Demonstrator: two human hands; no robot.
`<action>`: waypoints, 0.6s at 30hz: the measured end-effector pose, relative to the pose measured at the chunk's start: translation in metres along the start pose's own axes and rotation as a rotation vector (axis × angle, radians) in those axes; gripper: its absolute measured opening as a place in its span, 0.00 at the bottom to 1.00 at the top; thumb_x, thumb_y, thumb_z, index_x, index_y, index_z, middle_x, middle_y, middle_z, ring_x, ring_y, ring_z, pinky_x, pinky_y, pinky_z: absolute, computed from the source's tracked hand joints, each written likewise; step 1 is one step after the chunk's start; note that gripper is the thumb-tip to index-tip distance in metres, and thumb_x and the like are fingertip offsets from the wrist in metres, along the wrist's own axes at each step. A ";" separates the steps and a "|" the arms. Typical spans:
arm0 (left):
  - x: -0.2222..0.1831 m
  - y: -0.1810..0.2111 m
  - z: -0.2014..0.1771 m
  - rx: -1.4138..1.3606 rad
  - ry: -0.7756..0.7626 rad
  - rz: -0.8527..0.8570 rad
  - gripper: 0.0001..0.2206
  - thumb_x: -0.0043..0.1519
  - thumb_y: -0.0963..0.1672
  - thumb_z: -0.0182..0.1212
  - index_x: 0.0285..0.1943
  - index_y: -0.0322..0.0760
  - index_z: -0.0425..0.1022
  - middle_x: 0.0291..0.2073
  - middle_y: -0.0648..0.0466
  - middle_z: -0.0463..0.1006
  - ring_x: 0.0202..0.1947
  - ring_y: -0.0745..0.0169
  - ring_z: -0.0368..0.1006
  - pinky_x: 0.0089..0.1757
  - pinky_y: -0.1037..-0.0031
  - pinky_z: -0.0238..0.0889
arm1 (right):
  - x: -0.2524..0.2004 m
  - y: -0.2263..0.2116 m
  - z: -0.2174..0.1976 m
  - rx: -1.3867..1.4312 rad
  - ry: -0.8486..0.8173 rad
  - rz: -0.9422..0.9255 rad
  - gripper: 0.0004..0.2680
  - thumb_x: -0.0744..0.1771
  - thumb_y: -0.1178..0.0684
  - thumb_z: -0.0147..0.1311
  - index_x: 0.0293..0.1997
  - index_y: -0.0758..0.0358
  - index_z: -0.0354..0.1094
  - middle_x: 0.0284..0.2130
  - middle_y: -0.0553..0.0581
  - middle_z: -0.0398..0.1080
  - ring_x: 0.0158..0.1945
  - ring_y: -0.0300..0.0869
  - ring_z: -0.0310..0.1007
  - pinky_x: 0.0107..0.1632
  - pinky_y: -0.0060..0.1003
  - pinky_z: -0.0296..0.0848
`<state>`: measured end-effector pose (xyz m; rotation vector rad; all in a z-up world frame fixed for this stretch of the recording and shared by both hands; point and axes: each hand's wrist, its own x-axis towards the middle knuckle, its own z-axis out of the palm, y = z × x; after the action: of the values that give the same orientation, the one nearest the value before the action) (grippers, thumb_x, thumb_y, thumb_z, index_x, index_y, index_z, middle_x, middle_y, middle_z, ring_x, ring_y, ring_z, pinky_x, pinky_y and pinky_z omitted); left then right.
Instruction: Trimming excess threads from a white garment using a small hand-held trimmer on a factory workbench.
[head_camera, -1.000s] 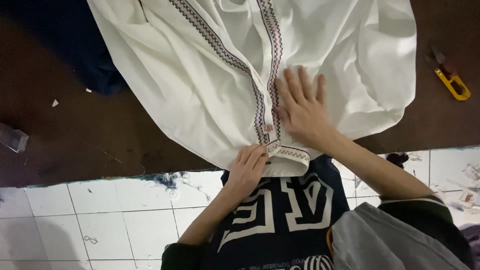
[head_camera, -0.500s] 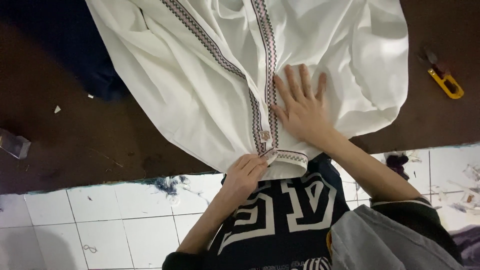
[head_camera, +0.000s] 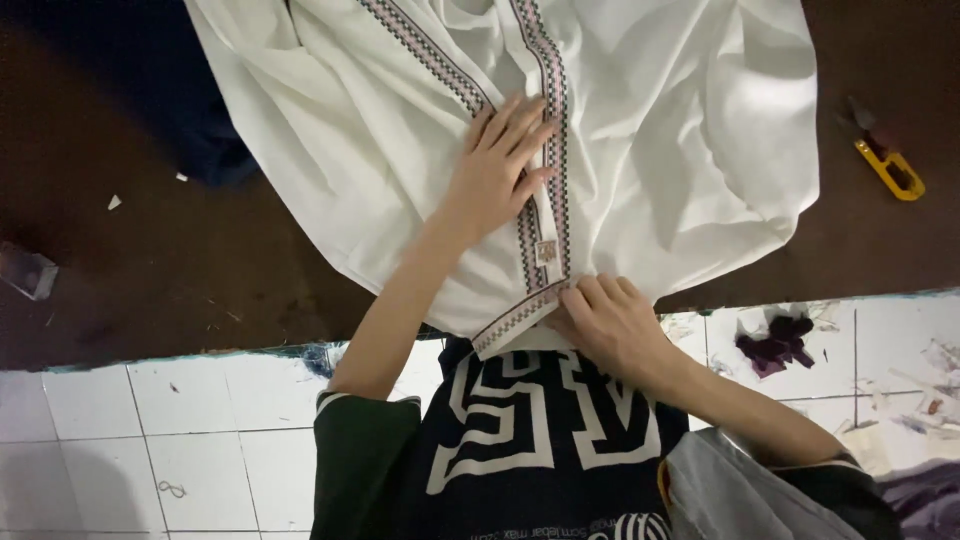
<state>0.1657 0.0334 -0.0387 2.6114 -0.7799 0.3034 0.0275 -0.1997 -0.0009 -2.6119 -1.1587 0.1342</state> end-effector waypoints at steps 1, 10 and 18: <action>0.004 -0.001 0.001 0.035 -0.039 -0.009 0.22 0.73 0.52 0.53 0.74 0.44 0.66 0.74 0.53 0.59 0.75 0.48 0.50 0.70 0.52 0.42 | 0.000 0.002 0.002 -0.003 -0.017 0.050 0.13 0.70 0.40 0.53 0.40 0.59 0.66 0.34 0.53 0.70 0.32 0.43 0.69 0.36 0.41 0.72; 0.011 0.000 -0.015 0.118 -0.255 -0.059 0.28 0.74 0.57 0.34 0.81 0.48 0.49 0.79 0.56 0.49 0.79 0.52 0.38 0.72 0.56 0.30 | -0.005 0.016 -0.017 0.073 -0.178 0.099 0.12 0.67 0.57 0.48 0.55 0.69 0.60 0.47 0.64 0.65 0.40 0.50 0.72 0.38 0.43 0.79; 0.024 0.006 -0.033 0.184 -0.486 -0.120 0.32 0.71 0.61 0.26 0.82 0.50 0.40 0.80 0.56 0.41 0.78 0.55 0.29 0.71 0.58 0.22 | -0.033 0.024 0.001 -0.169 -0.081 -0.140 0.21 0.63 0.60 0.58 0.62 0.69 0.60 0.50 0.61 0.66 0.43 0.45 0.68 0.44 0.39 0.75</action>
<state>0.1792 0.0319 0.0000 2.9333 -0.7678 -0.3237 0.0221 -0.2387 -0.0101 -2.6797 -1.4350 0.1186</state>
